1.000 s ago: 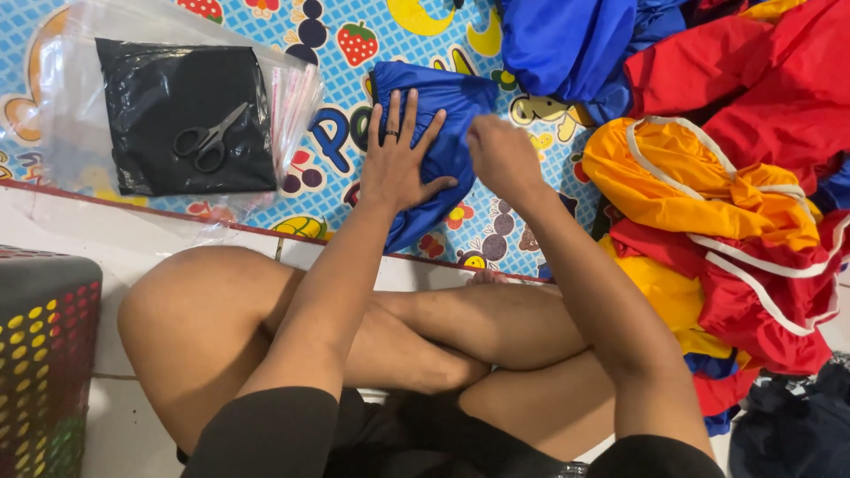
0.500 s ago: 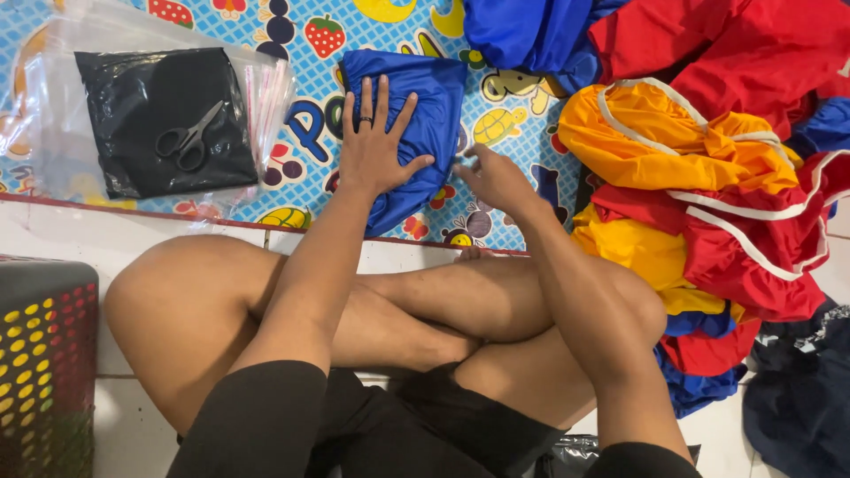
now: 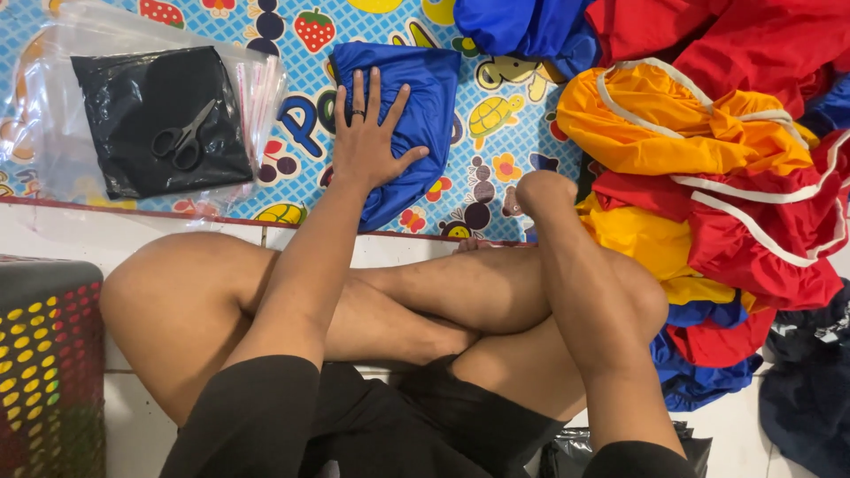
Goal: The person folds a blue drawstring bag by hand, aligning the edges and rolling it into a compact bundle. They then place the folded bag into a clear plastic bag and seal it.
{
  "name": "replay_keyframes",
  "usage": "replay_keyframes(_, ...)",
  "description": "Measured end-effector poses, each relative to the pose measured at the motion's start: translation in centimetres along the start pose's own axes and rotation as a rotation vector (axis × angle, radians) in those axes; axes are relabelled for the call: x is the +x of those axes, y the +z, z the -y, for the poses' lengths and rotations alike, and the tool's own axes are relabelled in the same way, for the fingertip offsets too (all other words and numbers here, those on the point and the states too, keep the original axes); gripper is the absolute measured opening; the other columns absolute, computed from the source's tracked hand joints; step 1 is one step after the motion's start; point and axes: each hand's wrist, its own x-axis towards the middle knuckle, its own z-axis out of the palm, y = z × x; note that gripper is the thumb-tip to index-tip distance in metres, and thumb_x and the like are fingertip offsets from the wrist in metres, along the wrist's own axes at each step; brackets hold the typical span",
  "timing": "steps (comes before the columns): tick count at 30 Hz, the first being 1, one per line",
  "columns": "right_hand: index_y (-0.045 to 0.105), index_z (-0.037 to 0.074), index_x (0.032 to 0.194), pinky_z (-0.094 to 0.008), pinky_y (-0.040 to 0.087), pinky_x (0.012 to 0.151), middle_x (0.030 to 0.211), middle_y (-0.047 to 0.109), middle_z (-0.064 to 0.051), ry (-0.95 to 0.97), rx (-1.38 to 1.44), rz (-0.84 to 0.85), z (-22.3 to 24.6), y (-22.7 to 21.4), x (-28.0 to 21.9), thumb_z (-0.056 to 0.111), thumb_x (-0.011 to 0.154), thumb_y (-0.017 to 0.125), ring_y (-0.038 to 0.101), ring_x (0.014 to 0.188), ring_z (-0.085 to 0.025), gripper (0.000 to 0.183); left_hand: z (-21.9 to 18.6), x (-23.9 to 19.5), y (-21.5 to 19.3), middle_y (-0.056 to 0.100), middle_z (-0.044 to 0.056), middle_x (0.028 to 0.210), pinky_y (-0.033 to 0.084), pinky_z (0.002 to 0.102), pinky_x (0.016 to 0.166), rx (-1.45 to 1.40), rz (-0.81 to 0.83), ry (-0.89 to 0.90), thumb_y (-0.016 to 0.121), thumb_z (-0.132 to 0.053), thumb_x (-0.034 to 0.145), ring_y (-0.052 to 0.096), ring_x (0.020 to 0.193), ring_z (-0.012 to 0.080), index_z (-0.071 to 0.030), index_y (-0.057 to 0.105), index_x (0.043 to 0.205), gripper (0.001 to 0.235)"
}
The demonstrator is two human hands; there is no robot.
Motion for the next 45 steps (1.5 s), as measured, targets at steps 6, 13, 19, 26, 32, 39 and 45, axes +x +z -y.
replay_keyframes(6, 0.072, 0.001, 0.103, -0.045, 0.056, 0.072, 0.093, 0.076, -0.017, -0.188, 0.162, -0.317, 1.8, -5.2, -5.5, 0.018, 0.091, 0.068, 0.073, 0.081, -0.036, 0.022, 0.0, -0.1, -0.3, 0.003, 0.022, 0.172, -0.008, 0.061, 0.121, -0.008, 0.002, 0.002, 0.029, -0.086, 0.093, -0.007, 0.155, 0.0408, -0.023, 0.019, 0.169, 0.099)
replay_keyframes(13, 0.037, 0.015, 0.160, -0.043, 0.057, 0.080, 0.114, 0.072, -0.015, -0.566, 0.236, -0.027, 6.2, -7.9, -10.8, 0.013, 0.097, 0.050, 0.071, 0.094, -0.030, 0.065, 0.1, -0.1, -0.1, 0.004, 0.022, 0.171, -0.007, 0.061, 0.121, -0.016, -0.024, 0.003, 0.034, -0.085, 0.094, -0.005, 0.155, 0.0414, -0.023, 0.022, 0.169, 0.098)
replay_keyframes(19, 0.079, 0.004, 0.089, -0.038, 0.049, 0.067, 0.083, 0.075, -0.003, -0.212, -0.168, 0.026, 2.9, -4.8, -8.9, 0.010, 0.084, 0.064, 0.065, 0.069, -0.022, 0.017, -0.2, -0.1, -0.4, 0.001, 0.022, 0.171, -0.008, 0.061, 0.121, -0.010, 0.015, 0.002, 0.031, -0.085, 0.094, -0.008, 0.155, 0.0410, -0.022, 0.020, 0.169, 0.098)
replay_keyframes(26, 0.071, 0.008, 0.114, -0.041, 0.053, 0.082, 0.107, 0.071, -0.011, -0.797, 0.519, -0.465, 8.0, -8.5, -13.3, 0.010, 0.095, 0.052, 0.066, 0.094, -0.030, 0.027, -0.4, -0.1, -0.8, 0.004, 0.023, 0.172, -0.007, 0.060, 0.122, 0.012, 0.022, -0.009, 0.038, -0.081, 0.095, -0.006, 0.155, 0.0403, -0.023, 0.017, 0.169, 0.097)
replay_keyframes(32, 0.063, 0.014, 0.123, -0.044, 0.049, 0.093, 0.123, 0.057, -0.008, -0.899, 0.191, -0.511, 10.5, -4.5, -10.0, 0.017, 0.088, 0.072, 0.057, 0.111, -0.029, 0.037, 0.4, 0.8, -0.3, 0.004, 0.018, 0.172, -0.011, 0.059, 0.121, -0.072, 0.050, -0.041, 0.022, -0.076, 0.100, -0.009, 0.155, 0.0338, -0.026, 0.022, 0.167, 0.084)
replay_keyframes(39, 0.064, 0.006, 0.110, -0.037, 0.049, 0.081, 0.106, 0.061, -0.010, -0.964, 0.028, -0.943, 10.9, -4.1, -11.8, 0.010, 0.088, 0.061, 0.060, 0.094, -0.027, 0.022, 1.5, 0.7, -5.7, 0.060, 0.026, 0.141, 0.055, 0.036, 0.097, -0.780, -0.217, -0.225, 0.056, -0.046, 0.101, 0.070, 0.117, 0.0339, -0.017, 0.069, 0.134, 0.046)
replay_keyframes(45, 0.064, 0.005, 0.123, -0.037, 0.048, 0.083, 0.107, 0.061, -0.009, -1.250, 0.141, -0.976, 12.5, -5.0, -17.3, 0.018, 0.095, 0.065, 0.059, 0.095, -0.027, 0.031, 1.3, -2.2, -11.1, 0.075, 0.019, 0.084, 0.057, 0.053, 0.063, -0.216, -0.104, -0.350, 0.060, -0.015, 0.091, 0.071, 0.070, 0.0426, -0.006, 0.075, 0.091, 0.018)
